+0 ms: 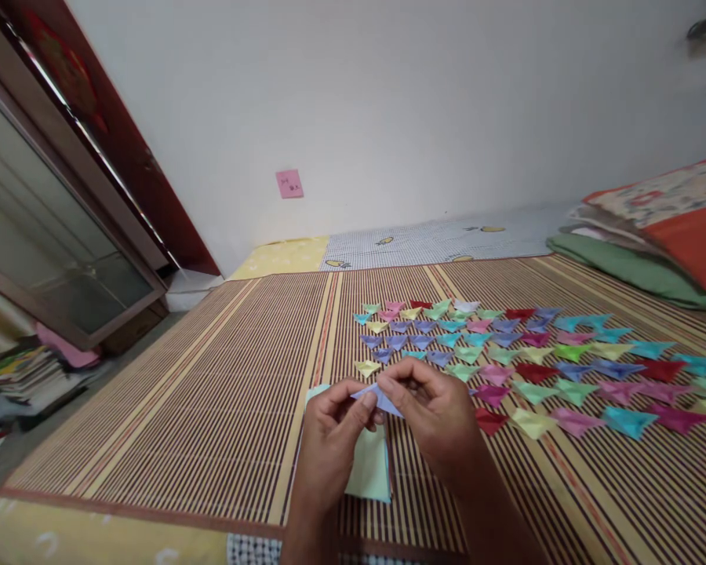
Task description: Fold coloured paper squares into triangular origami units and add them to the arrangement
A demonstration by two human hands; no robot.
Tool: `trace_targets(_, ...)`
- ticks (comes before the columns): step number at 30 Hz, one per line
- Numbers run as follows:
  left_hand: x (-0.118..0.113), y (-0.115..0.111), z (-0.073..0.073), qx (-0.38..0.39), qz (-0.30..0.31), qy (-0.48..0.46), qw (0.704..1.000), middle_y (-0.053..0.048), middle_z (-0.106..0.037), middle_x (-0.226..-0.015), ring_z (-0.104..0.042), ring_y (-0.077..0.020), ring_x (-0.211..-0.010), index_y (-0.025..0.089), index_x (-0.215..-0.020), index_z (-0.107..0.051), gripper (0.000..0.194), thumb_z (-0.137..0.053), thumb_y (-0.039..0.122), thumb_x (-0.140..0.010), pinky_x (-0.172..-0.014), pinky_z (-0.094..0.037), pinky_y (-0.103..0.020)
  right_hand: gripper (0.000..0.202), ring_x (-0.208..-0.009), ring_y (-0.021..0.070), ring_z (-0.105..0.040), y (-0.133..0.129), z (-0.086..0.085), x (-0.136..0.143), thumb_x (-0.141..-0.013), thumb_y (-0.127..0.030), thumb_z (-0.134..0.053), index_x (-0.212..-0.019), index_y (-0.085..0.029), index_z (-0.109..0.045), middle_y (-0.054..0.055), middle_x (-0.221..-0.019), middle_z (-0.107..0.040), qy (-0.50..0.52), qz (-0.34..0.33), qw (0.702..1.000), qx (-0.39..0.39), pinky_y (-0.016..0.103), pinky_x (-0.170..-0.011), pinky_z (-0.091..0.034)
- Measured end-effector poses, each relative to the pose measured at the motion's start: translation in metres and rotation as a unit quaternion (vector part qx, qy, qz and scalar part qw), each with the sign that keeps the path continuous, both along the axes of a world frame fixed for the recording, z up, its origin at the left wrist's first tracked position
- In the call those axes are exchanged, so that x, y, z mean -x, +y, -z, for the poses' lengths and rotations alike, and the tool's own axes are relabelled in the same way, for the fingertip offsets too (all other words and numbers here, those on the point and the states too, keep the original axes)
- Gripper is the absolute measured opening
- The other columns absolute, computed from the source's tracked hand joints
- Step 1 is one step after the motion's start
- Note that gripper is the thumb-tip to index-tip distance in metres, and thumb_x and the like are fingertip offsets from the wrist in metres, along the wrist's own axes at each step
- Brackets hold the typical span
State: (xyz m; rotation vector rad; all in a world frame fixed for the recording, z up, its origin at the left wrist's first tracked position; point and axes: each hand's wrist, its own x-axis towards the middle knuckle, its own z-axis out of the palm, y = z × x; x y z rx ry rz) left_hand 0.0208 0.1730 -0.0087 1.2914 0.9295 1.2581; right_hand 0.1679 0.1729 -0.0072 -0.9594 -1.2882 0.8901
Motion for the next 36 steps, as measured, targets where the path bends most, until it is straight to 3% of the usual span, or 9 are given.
trace_targets(4,0.0002,0.0012,0.0034,0.007,-0.05,-0.033,0.998,0.0,-0.065,-0.065,-0.057,-0.0136,-0.065,0.016,-0.072,-0.072,0.025,-0.073,0.034,-0.089,-0.068,-0.045,-0.025,0.018,-0.072,0.0172,-0.067,0.0015,-0.0002,-0.0049,-0.093,-0.038,-0.066,-0.092,-0.02,-0.072,0.002,-0.079,-0.073,0.006,-0.039,0.999,0.012,0.029,-0.065,-0.053)
trace_targets(9,0.0001,0.0041,0.0074,0.029,-0.067,-0.08,0.994,0.0,-0.064,-0.063,-0.056,-0.0126,-0.062,0.015,-0.072,-0.072,0.025,-0.076,0.034,-0.087,-0.065,-0.045,-0.024,0.017,-0.066,0.0158,-0.063,0.0006,0.0003,-0.0091,-0.092,-0.032,-0.067,-0.081,-0.02,-0.072,0.001,-0.073,-0.072,-0.052,-0.117,0.991,0.038,0.028,-0.062,-0.047)
trace_targets(16,-0.0002,0.0025,0.0066,0.012,-0.065,-0.073,0.995,-0.001,-0.067,-0.066,-0.059,-0.0132,-0.065,0.015,-0.075,-0.073,0.024,-0.075,0.035,-0.088,-0.068,-0.047,-0.025,0.029,-0.058,0.0135,-0.048,0.0025,0.0036,-0.0017,-0.093,-0.036,-0.06,-0.069,-0.019,-0.061,-0.003,-0.06,-0.053,-0.069,-0.051,0.996,0.027,0.027,-0.056,-0.037)
trace_targets(23,0.0014,0.0037,0.0068,0.02,-0.066,-0.045,0.997,0.0,-0.068,-0.069,-0.062,-0.013,-0.067,0.016,-0.079,-0.074,0.022,-0.076,0.036,-0.087,-0.069,-0.048,-0.024,0.035,-0.058,0.014,-0.041,-0.0014,0.0025,-0.0006,-0.097,-0.042,-0.053,-0.069,-0.02,-0.055,-0.004,-0.062,-0.046,-0.117,-0.026,0.992,0.037,0.028,-0.056,-0.032)
trace_targets(31,0.0018,0.0042,0.0055,0.008,-0.056,-0.03,0.998,-0.001,-0.066,-0.068,-0.059,-0.0129,-0.064,0.016,-0.073,-0.071,0.025,-0.073,0.036,-0.088,-0.067,-0.047,-0.024,0.038,-0.058,0.0147,-0.045,0.0017,0.0017,-0.0013,-0.099,-0.039,-0.046,-0.066,-0.022,-0.048,-0.003,-0.06,-0.047,-0.161,-0.041,0.986,0.018,0.028,-0.056,-0.034)
trace_targets(33,0.003,0.0042,0.0049,0.004,-0.044,-0.026,0.999,-0.001,-0.065,-0.068,-0.057,-0.0127,-0.063,0.015,-0.073,-0.071,0.026,-0.071,0.036,-0.089,-0.065,-0.046,-0.024,0.034,-0.058,0.0147,-0.048,0.0017,0.0001,-0.0011,-0.099,-0.038,-0.048,-0.069,-0.021,-0.053,-0.003,-0.061,-0.052,-0.151,-0.049,0.987,0.011,0.028,-0.056,-0.036)
trace_targets(36,0.0046,0.0032,0.0038,0.002,-0.019,0.001,1.0,0.0,-0.063,-0.066,-0.054,-0.0127,-0.062,0.015,-0.075,-0.072,0.025,-0.07,0.035,-0.09,-0.062,-0.044,-0.024,0.017,-0.062,0.0157,-0.055,0.0011,-0.0022,0.0003,-0.094,-0.035,-0.06,-0.089,-0.019,-0.066,-0.001,-0.07,-0.061,-0.124,-0.023,0.992,-0.008,0.027,-0.058,-0.041)
